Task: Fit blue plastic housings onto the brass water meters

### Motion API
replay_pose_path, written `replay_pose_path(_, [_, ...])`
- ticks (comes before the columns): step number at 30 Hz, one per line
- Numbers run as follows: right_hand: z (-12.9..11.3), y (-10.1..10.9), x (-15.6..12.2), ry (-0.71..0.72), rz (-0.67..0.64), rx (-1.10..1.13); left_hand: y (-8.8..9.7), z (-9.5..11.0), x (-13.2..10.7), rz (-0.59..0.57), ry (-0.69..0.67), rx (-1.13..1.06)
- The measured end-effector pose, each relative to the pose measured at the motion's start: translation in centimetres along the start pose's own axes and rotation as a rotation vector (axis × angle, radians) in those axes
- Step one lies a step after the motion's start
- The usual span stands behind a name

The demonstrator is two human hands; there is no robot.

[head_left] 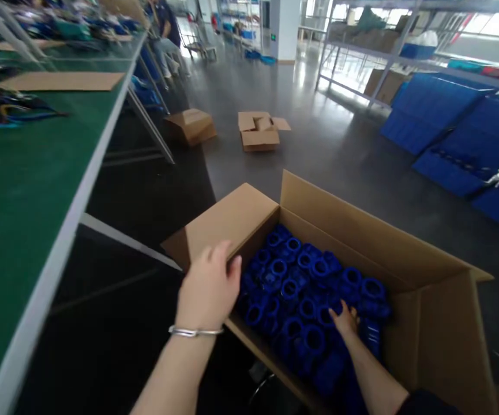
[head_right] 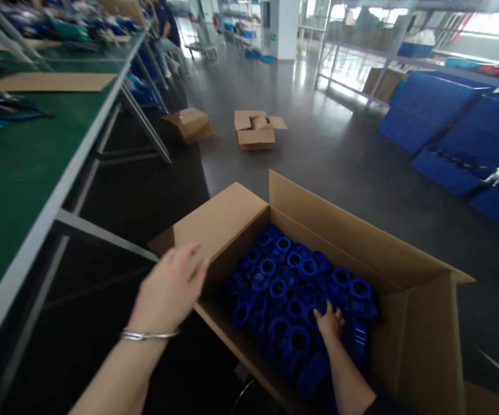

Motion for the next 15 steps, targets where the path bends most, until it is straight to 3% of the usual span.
replay_pose_path(3, [9.2, 1.3, 3.4, -0.303, 0.016, -0.112, -13.0, 0.4, -4.2, -0.419, -0.020, -0.013])
replay_pose_path(4, [10.9, 1.5, 4.3, -0.362, 0.025, -0.136, -16.7, 0.0, -6.3, -0.535, -0.020, -0.014])
replay_pose_path(6, [12.6, 1.0, 5.8, -0.433, 0.040, -0.162, -22.1, -1.0, -10.3, -0.736, -0.024, -0.020])
replay_pose_path(9, [12.9, -1.3, 7.5, -0.485, 0.035, -0.158, -25.6, -2.4, -13.0, -0.885, -0.067, -0.070])
replay_pose_path(12, [12.2, -4.4, 7.3, -0.500, 0.013, -0.152, -26.4, -4.0, -12.0, -0.902, -0.043, -0.118])
replay_pose_path(15, [12.2, -5.9, 5.8, -0.497, 0.007, -0.148, -27.0, -6.4, -10.9, -0.926, 0.074, -0.104])
Point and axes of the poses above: each hand's wrist, its own x-axis towards the middle knuckle, its own y-axis out of the back of the hand, z = x × y, the point moved 8 cm from there along x, towards the middle knuckle, and after that the axes turned 1 degree about -z, right-handed, at the moved point
